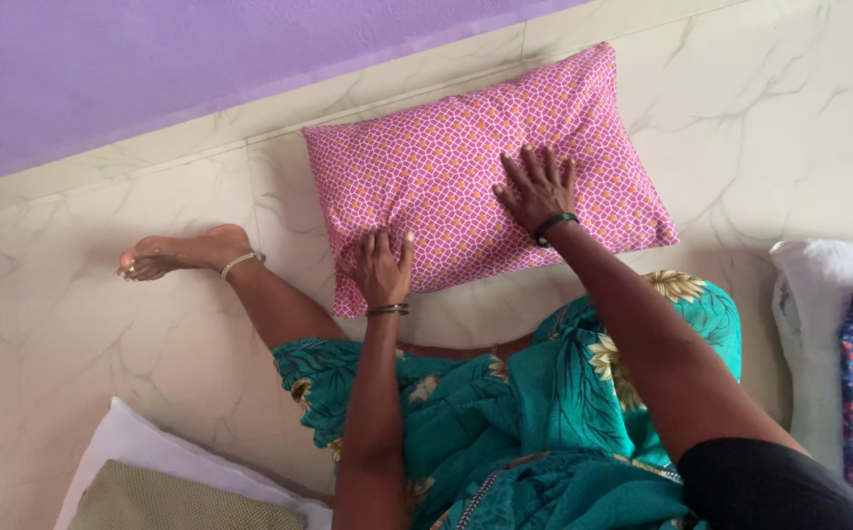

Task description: The person sits on the floor and puts pillowcases on several pillows one by one. They insert each pillow into a case, adjust the fabric to fit, and smooth the surface before moving to the next pillow.

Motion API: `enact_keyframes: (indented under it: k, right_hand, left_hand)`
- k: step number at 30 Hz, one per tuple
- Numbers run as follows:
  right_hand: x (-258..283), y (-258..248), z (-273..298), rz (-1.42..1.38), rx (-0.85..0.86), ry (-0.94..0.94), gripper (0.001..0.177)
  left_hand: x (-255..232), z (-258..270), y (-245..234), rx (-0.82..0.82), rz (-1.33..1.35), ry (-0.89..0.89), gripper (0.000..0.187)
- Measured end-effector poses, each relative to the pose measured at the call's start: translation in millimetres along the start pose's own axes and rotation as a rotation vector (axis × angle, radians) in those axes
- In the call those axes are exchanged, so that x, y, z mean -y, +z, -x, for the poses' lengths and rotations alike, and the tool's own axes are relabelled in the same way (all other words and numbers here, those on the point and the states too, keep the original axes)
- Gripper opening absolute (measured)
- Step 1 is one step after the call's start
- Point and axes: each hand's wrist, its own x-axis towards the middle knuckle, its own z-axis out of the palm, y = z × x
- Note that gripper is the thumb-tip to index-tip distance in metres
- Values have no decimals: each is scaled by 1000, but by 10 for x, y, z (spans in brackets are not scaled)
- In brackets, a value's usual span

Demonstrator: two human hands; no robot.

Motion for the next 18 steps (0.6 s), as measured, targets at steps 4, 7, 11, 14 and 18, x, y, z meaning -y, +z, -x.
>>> enact_keyframes:
  k: [4, 7, 11, 14, 18]
  right_hand:
    - [-169, 53, 419, 18, -2, -34, 70]
    - [-175, 53, 752, 16, -29, -54, 70]
    - [7, 41, 849, -23, -99, 16, 68]
    - [438, 140, 810, -35, -118, -99, 75]
    - [1201, 388, 884, 15, -46, -621, 90]
  left_hand:
    - [-120, 235, -399, 212, -44, -10, 57]
    - [-313, 343, -596, 438, -172, -179, 54]
    - [-544, 143, -342, 118, -79, -28, 60]
    - [-628, 58, 56, 77, -157, 101, 73]
    - [-604, 69, 435, -69, -411, 107, 86]
